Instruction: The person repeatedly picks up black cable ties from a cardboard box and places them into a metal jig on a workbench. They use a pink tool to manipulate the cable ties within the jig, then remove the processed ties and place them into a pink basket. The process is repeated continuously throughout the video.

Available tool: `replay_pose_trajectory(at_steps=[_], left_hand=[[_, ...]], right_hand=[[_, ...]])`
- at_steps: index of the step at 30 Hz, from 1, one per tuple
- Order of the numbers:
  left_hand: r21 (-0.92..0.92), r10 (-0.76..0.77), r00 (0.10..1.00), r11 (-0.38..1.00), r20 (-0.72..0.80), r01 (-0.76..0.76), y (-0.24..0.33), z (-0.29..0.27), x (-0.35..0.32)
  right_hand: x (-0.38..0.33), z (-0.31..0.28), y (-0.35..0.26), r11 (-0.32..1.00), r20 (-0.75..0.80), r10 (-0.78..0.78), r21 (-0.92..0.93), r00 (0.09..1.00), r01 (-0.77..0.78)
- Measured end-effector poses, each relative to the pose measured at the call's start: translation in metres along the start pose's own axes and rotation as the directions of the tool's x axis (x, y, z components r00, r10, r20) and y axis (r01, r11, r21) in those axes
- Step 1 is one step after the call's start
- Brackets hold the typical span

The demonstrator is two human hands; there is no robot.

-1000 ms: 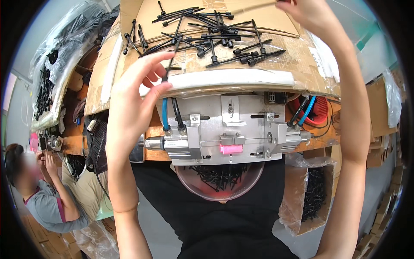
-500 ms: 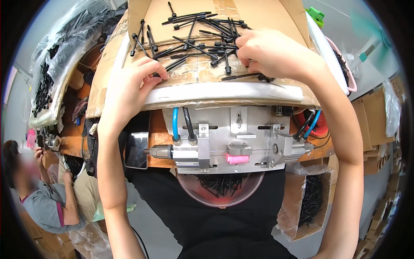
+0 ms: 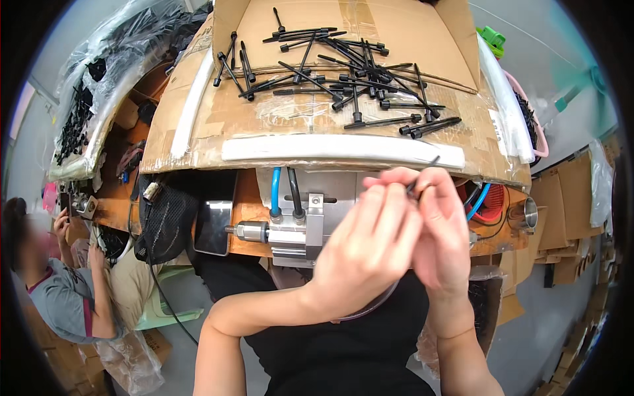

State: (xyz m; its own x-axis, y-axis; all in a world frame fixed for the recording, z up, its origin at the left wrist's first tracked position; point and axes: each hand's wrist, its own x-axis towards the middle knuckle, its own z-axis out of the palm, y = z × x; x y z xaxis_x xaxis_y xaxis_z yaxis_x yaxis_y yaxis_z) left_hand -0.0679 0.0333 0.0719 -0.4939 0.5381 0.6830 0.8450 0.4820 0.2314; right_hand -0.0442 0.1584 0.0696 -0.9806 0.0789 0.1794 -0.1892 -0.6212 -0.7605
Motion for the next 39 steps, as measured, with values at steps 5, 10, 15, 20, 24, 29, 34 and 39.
replay_pose_trajectory(at_steps=[5,10,15,20,24,29,34,39], left_hand=[[-0.392,0.203,0.973,0.909,0.112,-0.145,0.001,-0.011,0.034],[-0.045,-0.113,0.990,0.992,0.080,0.117,-0.094,0.005,0.077],[-0.051,-0.178,0.962,0.980,0.209,0.193,-0.118,0.009,0.087],[0.008,-0.161,0.972,0.987,0.170,0.162,-0.131,-0.030,0.074],[0.008,-0.209,0.961,0.977,0.179,0.211,-0.127,-0.063,0.064],[0.017,-0.265,0.962,0.964,0.066,0.265,-0.105,-0.070,0.027],[-0.108,-0.274,0.962,0.956,0.013,0.273,-0.054,-0.044,-0.030],[-0.291,-0.165,0.983,0.947,-0.077,0.136,-0.031,-0.030,-0.031]], right_hand=[[0.003,-0.057,-0.072,0.931,-0.213,-0.262,-0.312,0.941,0.189],[0.077,-0.224,-0.217,0.443,-0.167,-0.571,-0.887,0.804,0.131],[0.119,-0.268,-0.264,-0.497,0.204,-0.559,-0.858,0.804,-0.128],[0.120,-0.109,-0.145,-0.240,0.296,-0.185,-0.938,0.937,0.248],[0.134,-0.078,-0.086,-0.359,0.418,-0.001,-0.848,0.908,0.390],[0.165,-0.054,-0.088,-0.683,0.678,-0.125,-0.589,0.725,0.433],[0.131,-0.013,-0.107,-0.252,0.409,-0.284,-0.905,0.867,0.344],[0.057,-0.022,-0.088,0.428,0.091,-0.080,-0.896,0.993,0.117]])
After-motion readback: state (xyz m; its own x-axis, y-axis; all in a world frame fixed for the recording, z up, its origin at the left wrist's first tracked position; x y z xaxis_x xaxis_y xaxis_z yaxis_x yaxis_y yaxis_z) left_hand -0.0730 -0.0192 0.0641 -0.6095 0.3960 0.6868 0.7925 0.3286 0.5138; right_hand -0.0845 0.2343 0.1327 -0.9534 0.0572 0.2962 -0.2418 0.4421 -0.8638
